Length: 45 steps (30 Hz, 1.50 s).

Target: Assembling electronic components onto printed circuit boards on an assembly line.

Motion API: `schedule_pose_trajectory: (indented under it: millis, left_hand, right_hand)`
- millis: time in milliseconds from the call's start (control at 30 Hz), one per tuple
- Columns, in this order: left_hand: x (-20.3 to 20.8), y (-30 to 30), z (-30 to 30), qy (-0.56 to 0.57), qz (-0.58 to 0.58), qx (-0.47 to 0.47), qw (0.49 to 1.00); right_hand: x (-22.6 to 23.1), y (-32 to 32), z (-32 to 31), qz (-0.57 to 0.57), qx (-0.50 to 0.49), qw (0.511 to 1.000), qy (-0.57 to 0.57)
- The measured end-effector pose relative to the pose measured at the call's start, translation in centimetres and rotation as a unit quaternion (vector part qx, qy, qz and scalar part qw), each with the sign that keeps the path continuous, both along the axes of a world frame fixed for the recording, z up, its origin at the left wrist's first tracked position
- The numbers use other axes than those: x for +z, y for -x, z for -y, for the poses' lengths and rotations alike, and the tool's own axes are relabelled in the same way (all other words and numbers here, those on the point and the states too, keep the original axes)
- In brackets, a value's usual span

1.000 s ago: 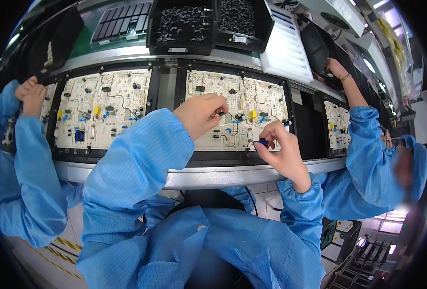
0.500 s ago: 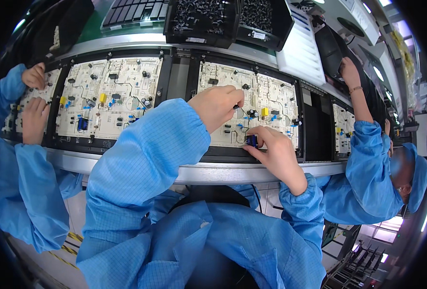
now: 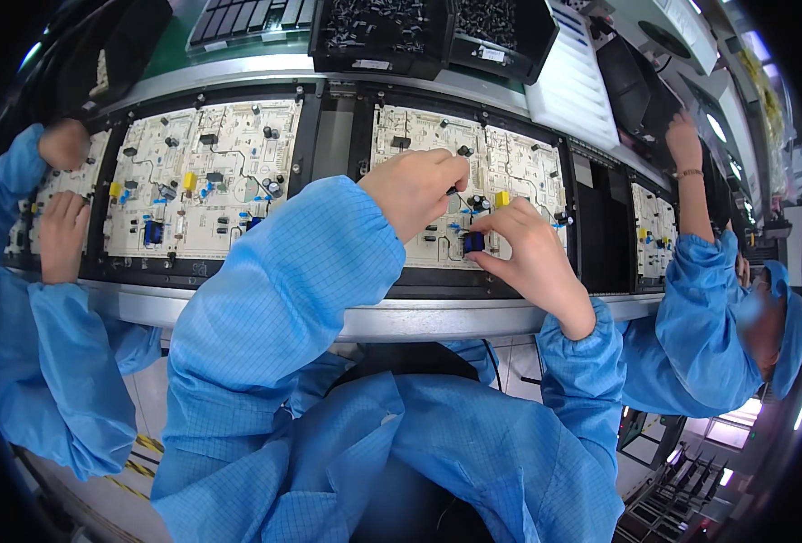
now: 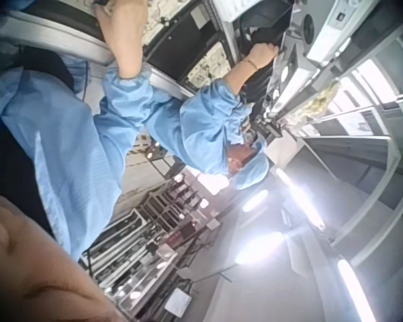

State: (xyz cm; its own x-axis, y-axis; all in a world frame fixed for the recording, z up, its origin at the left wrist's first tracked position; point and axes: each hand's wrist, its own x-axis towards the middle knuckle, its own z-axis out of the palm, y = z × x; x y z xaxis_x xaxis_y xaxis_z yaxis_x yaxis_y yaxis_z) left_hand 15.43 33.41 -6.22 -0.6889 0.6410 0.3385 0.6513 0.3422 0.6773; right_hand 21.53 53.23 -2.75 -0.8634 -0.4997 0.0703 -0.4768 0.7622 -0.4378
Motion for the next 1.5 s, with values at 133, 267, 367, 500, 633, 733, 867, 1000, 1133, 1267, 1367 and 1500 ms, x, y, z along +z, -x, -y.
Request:
schedule_pose_trajectory:
  millis: [133, 267, 367, 500, 633, 733, 867, 1000, 1133, 1267, 1367, 1500]
  left_hand:
    - [-0.1, 0.0, 0.0, 0.008, -0.001, 0.003, 1.000]
    - [0.2, -0.2, -0.1, 0.008, 0.020, 0.000, 1.000]
    - [0.4, -0.6, 0.1, -0.021, 0.096, -0.039, 0.994]
    - [0.1, -2.0, 0.1, -0.019, 0.106, -0.048, 0.993]
    - [0.1, -2.7, 0.4, 0.042, 0.141, -0.049, 0.988]
    - [0.4, -3.0, -0.2, 0.058, 0.012, -0.060, 0.996]
    - [0.2, -3.3, -0.4, 0.135, 0.007, -0.038, 0.990]
    - [0.3, -2.9, -0.9, 0.159, -0.021, -0.038, 0.986]
    - [0.1, -3.2, -1.0, 0.170, -0.046, -0.014, 0.984]
    - [0.4, -3.2, -1.0, 0.175, -0.049, -0.014, 0.983]
    - [0.7, -3.1, -1.0, 0.172, -0.040, -0.012, 0.984]
    - [0.9, -2.8, -1.0, 0.196, -0.021, -0.021, 0.980]
  right_hand:
    - [0.3, 0.4, 0.2, 0.018, 0.008, 0.999, -0.027]
    - [0.4, 0.4, 0.9, 0.009, 0.024, 0.998, -0.065]
    - [-0.1, -0.2, 1.0, -0.034, 0.020, 0.995, -0.092]
    - [0.2, 0.2, 0.3, -0.015, 0.001, 0.998, -0.062]
    - [3.8, 4.9, -0.6, 0.014, -0.057, 0.990, -0.128]
    - [4.0, 13.5, -1.7, -0.162, -0.074, 0.980, -0.084]
    - [3.5, 25.7, 0.1, -0.147, -0.134, 0.973, -0.116]
    - [-3.1, 30.2, -1.0, -0.336, -0.158, 0.926, -0.067]
    - [-2.9, 30.5, 0.5, -0.303, -0.226, 0.924, -0.054]
    - [-3.6, 31.5, -0.8, -0.316, -0.200, 0.927, -0.020]
    - [-4.3, 32.1, -1.5, -0.323, -0.187, 0.927, 0.010]
    - [-4.3, 32.2, -0.8, -0.246, -0.211, 0.946, 0.024]
